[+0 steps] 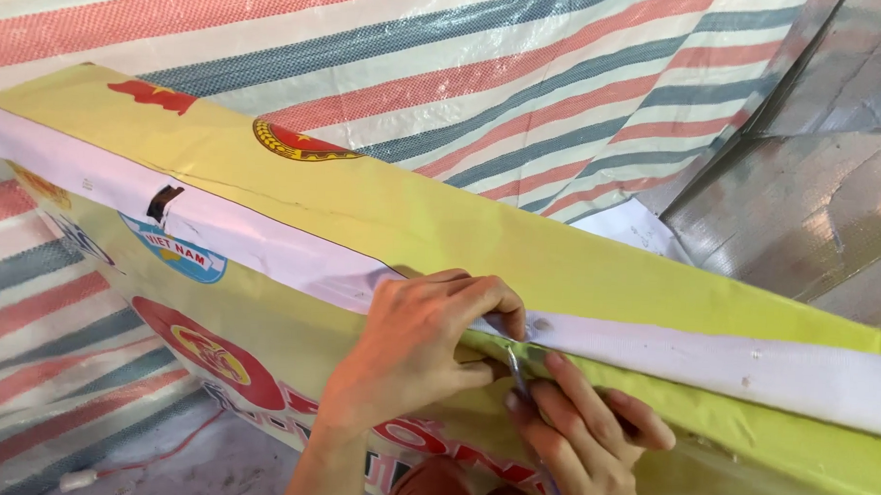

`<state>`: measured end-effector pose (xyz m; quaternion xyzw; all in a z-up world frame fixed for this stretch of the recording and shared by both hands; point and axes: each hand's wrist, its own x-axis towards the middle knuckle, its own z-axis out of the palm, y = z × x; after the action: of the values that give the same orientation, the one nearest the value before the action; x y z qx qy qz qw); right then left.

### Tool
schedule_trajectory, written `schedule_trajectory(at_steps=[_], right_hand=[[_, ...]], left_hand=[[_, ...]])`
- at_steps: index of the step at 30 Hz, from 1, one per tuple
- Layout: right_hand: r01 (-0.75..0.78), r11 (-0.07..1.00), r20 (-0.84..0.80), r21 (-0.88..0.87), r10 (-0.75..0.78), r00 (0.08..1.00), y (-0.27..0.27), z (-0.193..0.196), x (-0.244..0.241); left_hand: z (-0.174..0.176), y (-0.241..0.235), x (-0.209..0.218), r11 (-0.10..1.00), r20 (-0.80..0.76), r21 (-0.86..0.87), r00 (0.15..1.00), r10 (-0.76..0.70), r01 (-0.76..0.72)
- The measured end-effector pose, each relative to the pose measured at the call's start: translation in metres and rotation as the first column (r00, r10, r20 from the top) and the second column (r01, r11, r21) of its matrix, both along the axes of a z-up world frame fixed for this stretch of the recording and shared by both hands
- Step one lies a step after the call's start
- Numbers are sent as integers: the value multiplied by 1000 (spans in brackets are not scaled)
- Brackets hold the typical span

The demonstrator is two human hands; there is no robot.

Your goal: Securing the edges of a large yellow banner into a frame using a pen as a tucking tool

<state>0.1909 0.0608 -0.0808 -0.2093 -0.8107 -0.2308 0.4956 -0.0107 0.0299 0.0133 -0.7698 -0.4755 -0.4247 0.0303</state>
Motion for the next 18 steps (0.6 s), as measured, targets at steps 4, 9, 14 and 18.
schedule_trajectory(at_steps=[4,9,14,18], right_hand=[[-82,996,-41,26,83,996,5,-12,3],[-85,996,-99,-19,82,992,1,-11,1],[-81,997,-73,-11,80,994,3,-15,3],[-53,999,-44,9,53,998,4,-16,2]], left_hand=[[3,-2,-1,1000,-24,-28,1000,12,-12],[1,-2,-1,1000,-19,-12,1000,16,-17],[1,-2,0,1000,-16,-2,1000,17,-17],[1,-2,1,1000,1,24,1000,15,-15]])
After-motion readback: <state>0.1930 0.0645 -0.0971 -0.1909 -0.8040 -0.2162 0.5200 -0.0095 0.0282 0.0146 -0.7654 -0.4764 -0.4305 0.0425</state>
